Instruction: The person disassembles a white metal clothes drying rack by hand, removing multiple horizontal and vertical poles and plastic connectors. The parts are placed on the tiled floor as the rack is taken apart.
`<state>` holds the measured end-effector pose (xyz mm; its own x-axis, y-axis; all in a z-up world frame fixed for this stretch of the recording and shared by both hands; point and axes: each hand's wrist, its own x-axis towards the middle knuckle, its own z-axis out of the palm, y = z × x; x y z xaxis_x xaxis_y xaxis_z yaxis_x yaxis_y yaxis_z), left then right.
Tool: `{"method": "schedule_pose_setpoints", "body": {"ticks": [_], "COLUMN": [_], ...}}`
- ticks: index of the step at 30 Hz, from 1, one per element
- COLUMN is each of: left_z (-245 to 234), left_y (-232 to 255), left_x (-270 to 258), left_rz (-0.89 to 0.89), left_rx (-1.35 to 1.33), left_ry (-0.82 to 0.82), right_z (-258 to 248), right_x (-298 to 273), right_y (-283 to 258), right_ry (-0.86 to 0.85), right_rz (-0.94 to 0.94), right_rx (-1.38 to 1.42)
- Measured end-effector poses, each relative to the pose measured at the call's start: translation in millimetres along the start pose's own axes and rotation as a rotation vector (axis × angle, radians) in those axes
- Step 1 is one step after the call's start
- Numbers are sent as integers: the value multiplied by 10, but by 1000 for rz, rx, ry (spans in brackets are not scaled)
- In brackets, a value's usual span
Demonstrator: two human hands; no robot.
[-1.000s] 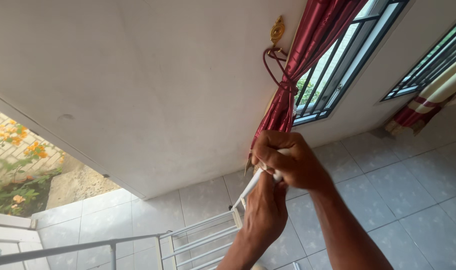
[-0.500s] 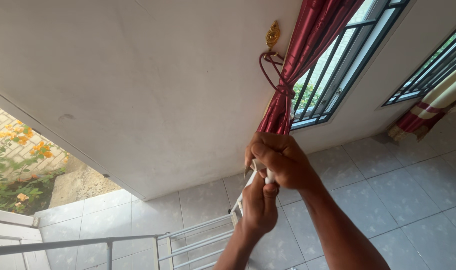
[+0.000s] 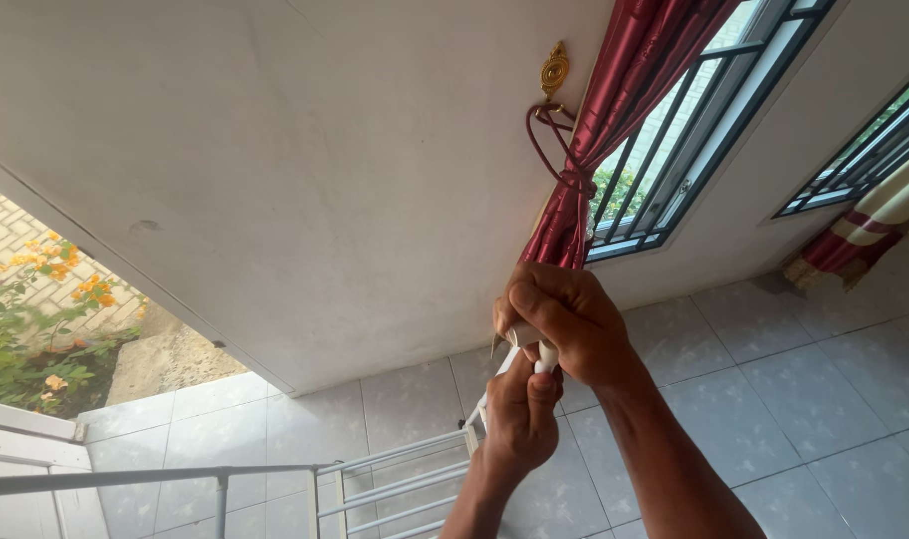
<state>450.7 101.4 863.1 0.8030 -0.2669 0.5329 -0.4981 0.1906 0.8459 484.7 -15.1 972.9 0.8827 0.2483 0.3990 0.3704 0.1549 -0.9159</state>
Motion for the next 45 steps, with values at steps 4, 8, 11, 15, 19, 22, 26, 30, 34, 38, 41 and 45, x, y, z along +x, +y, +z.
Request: {"method": "schedule_pose_setpoints", "body": {"ticks": [4, 8, 11, 15, 19, 22, 26, 30, 34, 38, 41, 45], "left_z": [37, 216, 233, 100, 57, 82, 113, 89, 119, 125, 142, 165], "left_y": [7, 30, 52, 64, 41, 16, 3, 45, 63, -26, -104, -87], "left_x": [4, 28, 14, 61, 54, 42, 21, 8, 1, -5, -52, -13], "left_rz": [73, 122, 178, 120, 89, 125, 138, 127, 120, 159, 101, 159], "left_rx": [99, 422, 454, 367, 196, 274, 414, 422, 318, 370, 427, 452], "left_ry": [85, 326, 364, 228, 119, 166, 276, 250, 190, 210, 241, 281], "right_z": [49, 317, 436, 267, 30, 126, 444, 302, 124, 247, 343, 468], "right_x": [52, -3, -51, 27, 129, 78, -29, 34, 69, -34, 6, 29], "right_y": [-72, -176, -168, -151, -200, -252, -230, -230, -234, -272, -306, -326], "right_ry": [-78, 277, 442, 184, -158, -20, 376, 201, 1, 143, 218, 397], "right_rz": [-63, 21, 38, -17, -21, 108, -39, 60, 44, -71, 46, 8], "right_rx": [46, -244, -258, -141, 74, -117, -344, -241, -53, -345, -197, -291]}}
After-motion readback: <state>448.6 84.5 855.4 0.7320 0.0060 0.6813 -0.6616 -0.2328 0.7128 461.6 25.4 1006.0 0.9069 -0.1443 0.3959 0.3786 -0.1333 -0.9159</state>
